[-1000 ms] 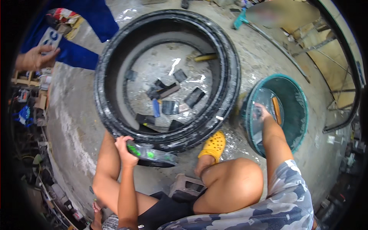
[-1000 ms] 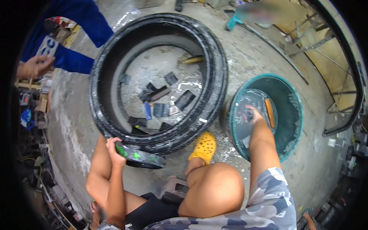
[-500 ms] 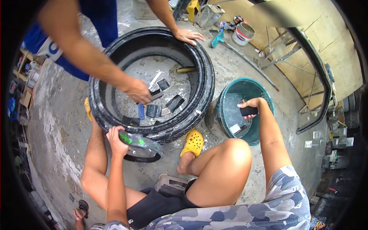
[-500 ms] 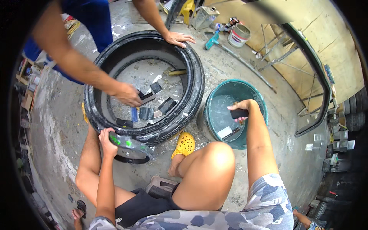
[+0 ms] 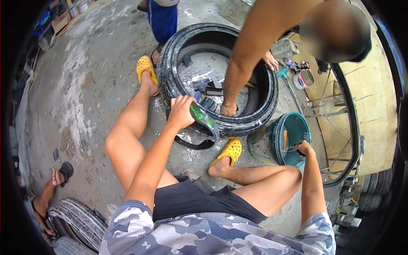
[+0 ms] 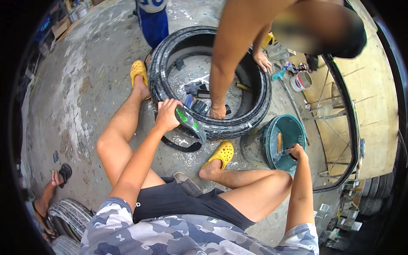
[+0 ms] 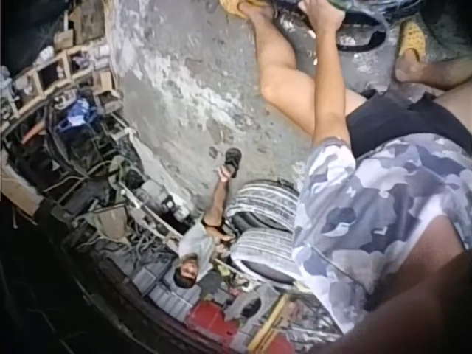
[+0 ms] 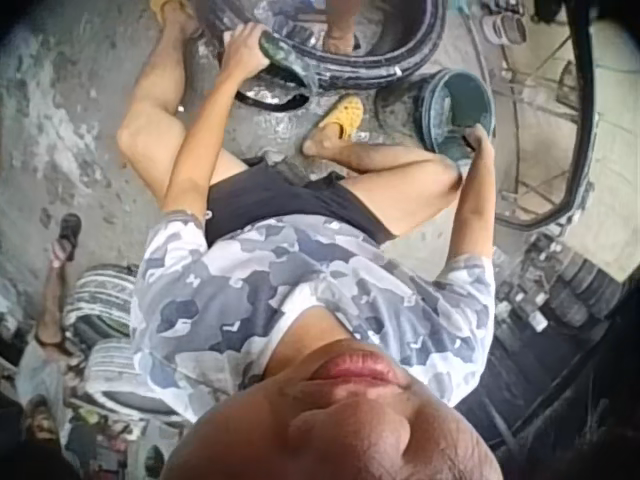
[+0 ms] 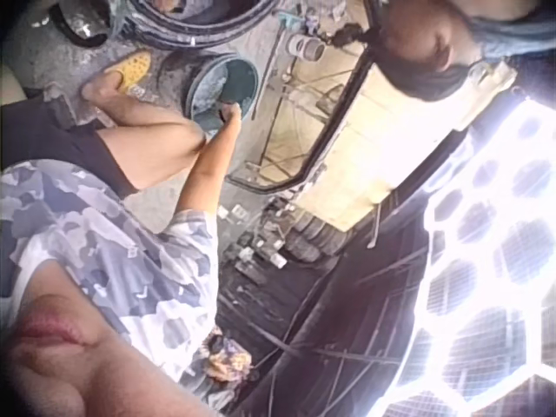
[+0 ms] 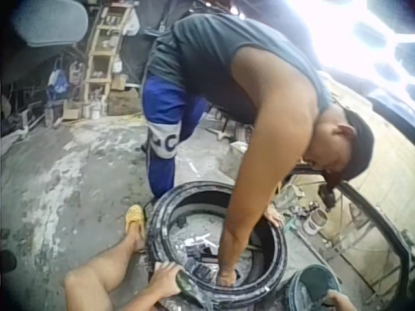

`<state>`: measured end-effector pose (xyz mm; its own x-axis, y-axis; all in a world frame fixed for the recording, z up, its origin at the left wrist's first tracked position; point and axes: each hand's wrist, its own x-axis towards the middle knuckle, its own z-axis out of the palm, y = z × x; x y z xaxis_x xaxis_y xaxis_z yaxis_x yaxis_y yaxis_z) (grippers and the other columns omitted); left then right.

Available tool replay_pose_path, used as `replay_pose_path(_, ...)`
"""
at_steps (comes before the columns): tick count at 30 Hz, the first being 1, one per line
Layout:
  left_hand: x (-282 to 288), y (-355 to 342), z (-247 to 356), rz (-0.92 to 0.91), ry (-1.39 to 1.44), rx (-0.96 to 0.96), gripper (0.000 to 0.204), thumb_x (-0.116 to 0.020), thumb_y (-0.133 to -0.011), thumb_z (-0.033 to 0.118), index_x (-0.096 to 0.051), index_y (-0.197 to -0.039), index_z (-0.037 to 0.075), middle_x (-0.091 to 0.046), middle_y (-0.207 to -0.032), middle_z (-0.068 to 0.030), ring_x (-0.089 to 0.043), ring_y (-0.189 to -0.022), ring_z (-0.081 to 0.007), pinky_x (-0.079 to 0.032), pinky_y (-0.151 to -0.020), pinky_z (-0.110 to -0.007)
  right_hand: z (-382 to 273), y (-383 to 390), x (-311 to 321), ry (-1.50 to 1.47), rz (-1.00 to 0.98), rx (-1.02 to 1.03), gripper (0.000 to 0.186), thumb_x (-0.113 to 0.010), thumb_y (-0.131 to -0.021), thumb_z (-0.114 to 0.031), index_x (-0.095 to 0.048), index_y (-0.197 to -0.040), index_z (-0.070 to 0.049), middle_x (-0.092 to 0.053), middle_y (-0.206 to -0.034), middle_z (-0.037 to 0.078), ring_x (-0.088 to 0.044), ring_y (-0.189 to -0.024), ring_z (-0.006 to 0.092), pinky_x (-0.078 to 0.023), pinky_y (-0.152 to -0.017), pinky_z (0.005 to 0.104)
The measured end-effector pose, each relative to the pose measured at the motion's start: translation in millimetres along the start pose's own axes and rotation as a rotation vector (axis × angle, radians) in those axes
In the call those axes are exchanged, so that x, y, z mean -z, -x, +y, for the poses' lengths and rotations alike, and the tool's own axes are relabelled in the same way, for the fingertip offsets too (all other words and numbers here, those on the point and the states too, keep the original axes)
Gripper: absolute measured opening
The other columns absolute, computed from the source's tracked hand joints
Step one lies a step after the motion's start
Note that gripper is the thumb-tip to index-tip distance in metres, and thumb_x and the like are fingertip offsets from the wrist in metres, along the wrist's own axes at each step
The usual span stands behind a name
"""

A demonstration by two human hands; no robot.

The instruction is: Clean and repair the inner rim or a part of a disassembled tire using a brush and soapy water.

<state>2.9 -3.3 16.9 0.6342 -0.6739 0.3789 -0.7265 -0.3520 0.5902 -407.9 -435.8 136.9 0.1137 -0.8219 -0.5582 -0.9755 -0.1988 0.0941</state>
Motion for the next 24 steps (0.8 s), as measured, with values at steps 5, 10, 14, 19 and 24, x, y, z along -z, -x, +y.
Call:
replay_pose_path(5, -4.6, 1.3, 1.4, 0.02, 0.069, -0.013, 0.034, -0.073, -0.072, 0.027, -0.061, -0.1, 0.013, -0.06, -0.094, -0.006, -0.056, -0.1, -0.0259, -0.035, -0.089, -0.039, 15.4, -7.4, -20.9, -0.081, 0.452, 0.363, 0.04, -0.081, -0.076, -0.028, -0.071, -0.105, -0.002, -0.072, -0.094, 0.019, -0.069, -0.088, 0.0296, -0.053, -0.082, 0.0386)
replay_pose_path(10, -6.1, 7.3, -8.5, 0.086, 0.04, -0.04, 0.035, -0.075, -0.068, 0.029, -0.061, -0.096, 0.014, -0.058, -0.09, -0.0049, -0.056, -0.097, -0.0255, -0.035, -0.086, -0.038, -98.9, 96.8, -65.9, -0.503, 0.425, 0.38, 0.038, -0.075, -0.084, -0.02, -0.063, -0.116, -0.004, -0.066, -0.097, 0.018, -0.066, -0.089, 0.0342, -0.052, -0.08, 0.0426)
replay_pose_path(14, -8.3, 3.0, -3.5, 0.068, 0.066, -0.035, 0.036, -0.076, -0.067, 0.03, -0.061, -0.095, 0.014, -0.058, -0.09, -0.005, -0.056, -0.096, -0.0255, -0.035, -0.085, -0.038, -130.1, 113.8, -107.9, -0.312, 0.888, 0.621, 0.036, -0.076, -0.084, -0.018, -0.062, -0.113, -0.004, -0.058, -0.099, 0.014, -0.059, -0.084, 0.0301, -0.049, -0.079, 0.0418)
replay_pose_path(19, -8.8, 3.0, -6.7, 0.061, 0.053, -0.028, 0.037, -0.077, -0.066, 0.03, -0.061, -0.095, 0.015, -0.059, -0.09, -0.0052, -0.057, -0.095, -0.0255, -0.035, -0.085, -0.038, -207.1, 141.7, -139.0, -0.902, 0.558, 0.684, 0.031, -0.078, -0.084, -0.017, -0.065, -0.108, -0.002, -0.061, -0.097, 0.004, -0.056, -0.085, 0.0149, -0.048, -0.078, 0.0297)
replay_pose_path(24, -8.0, 2.1, -6.0, 0.049, 0.036, -0.017, 0.038, -0.077, -0.066, 0.029, -0.061, -0.097, 0.014, -0.06, -0.091, -0.0055, -0.057, -0.096, -0.026, -0.036, -0.087, -0.038, -284.7, 188.4, -177.8, -0.662, 0.389, 1.03, 0.027, -0.076, -0.083, -0.011, -0.066, -0.107, -0.002, -0.059, -0.099, 0.014, -0.06, -0.094, 0.0292, -0.049, -0.085, 0.0363)
